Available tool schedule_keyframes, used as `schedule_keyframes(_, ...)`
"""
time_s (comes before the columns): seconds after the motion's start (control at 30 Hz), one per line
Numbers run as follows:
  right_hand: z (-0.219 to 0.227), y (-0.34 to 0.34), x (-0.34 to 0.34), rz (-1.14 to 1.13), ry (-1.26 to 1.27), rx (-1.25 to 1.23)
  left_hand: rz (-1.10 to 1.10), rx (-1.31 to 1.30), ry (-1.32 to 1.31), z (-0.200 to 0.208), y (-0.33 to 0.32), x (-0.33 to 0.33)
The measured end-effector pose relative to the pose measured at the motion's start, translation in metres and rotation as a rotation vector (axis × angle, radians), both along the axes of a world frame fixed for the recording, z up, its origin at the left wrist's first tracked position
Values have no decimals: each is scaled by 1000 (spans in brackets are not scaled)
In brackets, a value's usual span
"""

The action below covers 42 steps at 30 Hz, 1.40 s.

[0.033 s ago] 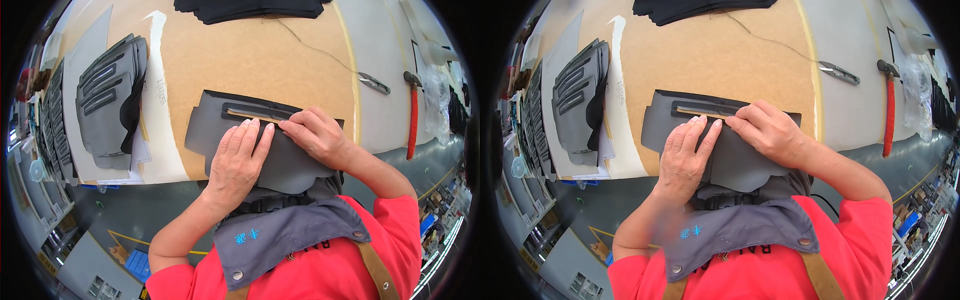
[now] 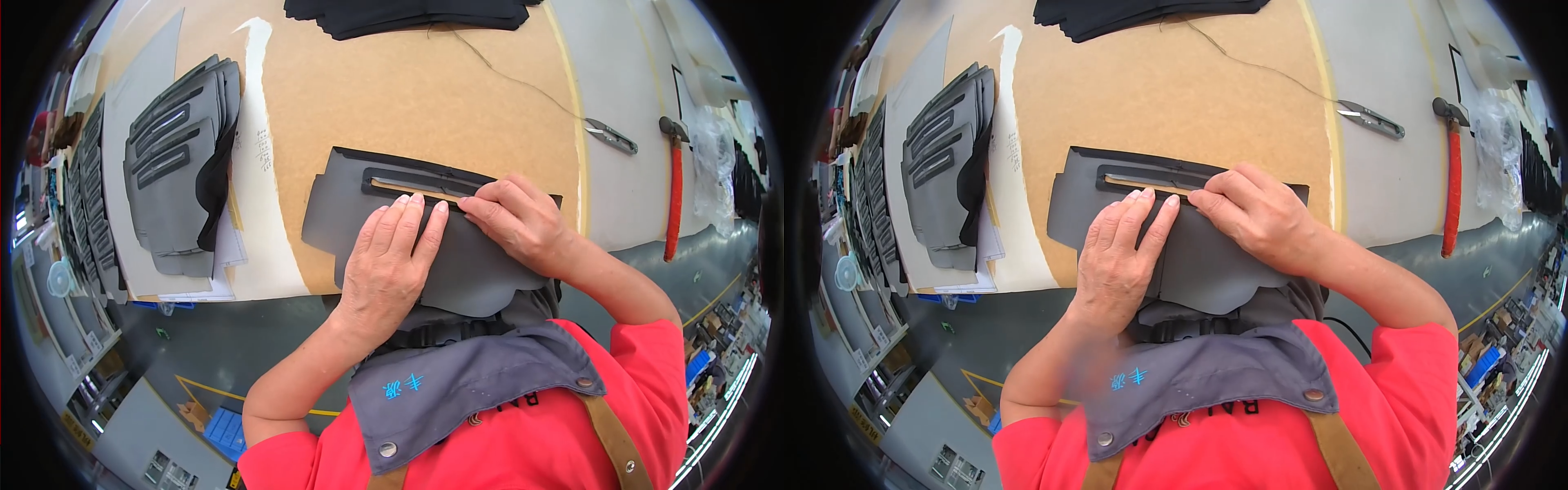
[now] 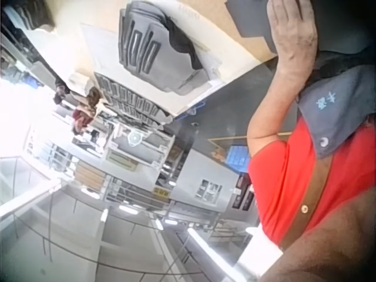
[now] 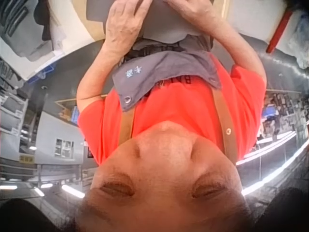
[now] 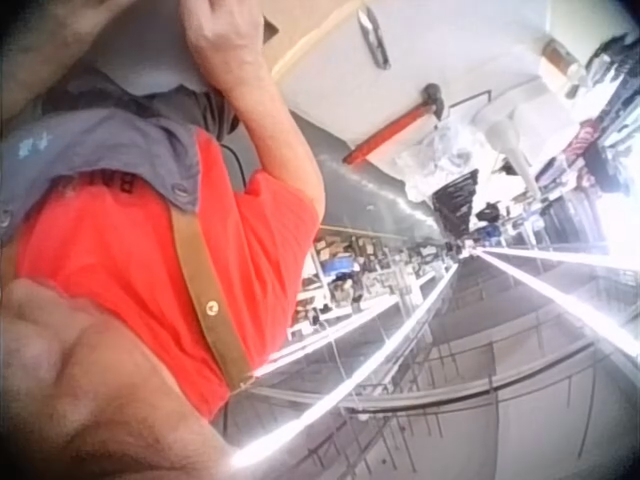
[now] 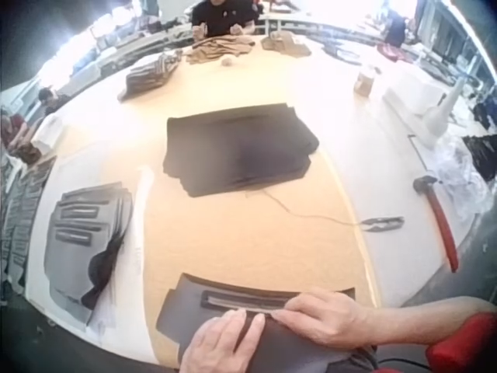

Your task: Assembling and finishing leather components by inserting stiffening strips and using a hammer to flatten and secure the edges.

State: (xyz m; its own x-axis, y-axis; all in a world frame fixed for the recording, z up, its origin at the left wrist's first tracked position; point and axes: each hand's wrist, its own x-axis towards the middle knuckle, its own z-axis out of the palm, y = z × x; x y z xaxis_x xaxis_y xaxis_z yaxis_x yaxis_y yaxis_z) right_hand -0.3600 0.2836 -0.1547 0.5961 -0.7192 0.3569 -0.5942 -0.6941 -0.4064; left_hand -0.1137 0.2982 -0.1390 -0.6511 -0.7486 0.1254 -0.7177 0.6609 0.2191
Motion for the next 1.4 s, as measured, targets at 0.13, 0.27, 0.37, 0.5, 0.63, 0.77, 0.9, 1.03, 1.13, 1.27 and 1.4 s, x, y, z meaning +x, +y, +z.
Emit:
schedule_keyframes(0.13, -1, 2, -7, -13, -11, 27, 0, -21, -12, 1, 1, -2)
schedule_keyframes(0.27, 2, -2, -7, 52, 22, -87, -18, -17, -2, 2, 0, -5)
schedule_keyframes(0.37, 0, -3, -7, 81, 40, -152, -16, -15, -13, 2, 3, -8)
schedule_keyframes(0.5, 3, -3, -8, 63, 19, -88, 7, -34, -34, 3, 4, -12)
schedule_keyframes(0.63, 0, 2, -12, -25, -62, 68, 9, -73, -54, -1, 7, -13)
schedule_keyframes(0.77, 1, 3, -17, 14, -11, 8, 5, -55, -37, -3, 9, -15)
schedule_keyframes(0.9, 8, 0, -18, 87, 36, -92, 24, -61, -39, 1, 11, -19)
schedule_keyframes(1.03, -1, 4, -19, -43, -70, 29, 39, -83, -61, -3, 14, -23)
schedule_keyframes(1.13, 0, 7, -21, -47, -67, 63, 18, -91, -12, -2, 14, -25)
schedule_keyframes(1.27, 5, 4, -27, 54, 41, -103, 14, -65, -38, -1, 15, -27)
schedule_keyframes(1.4, 6, 8, -25, 33, 24, -61, 42, -96, -57, -1, 19, -33)
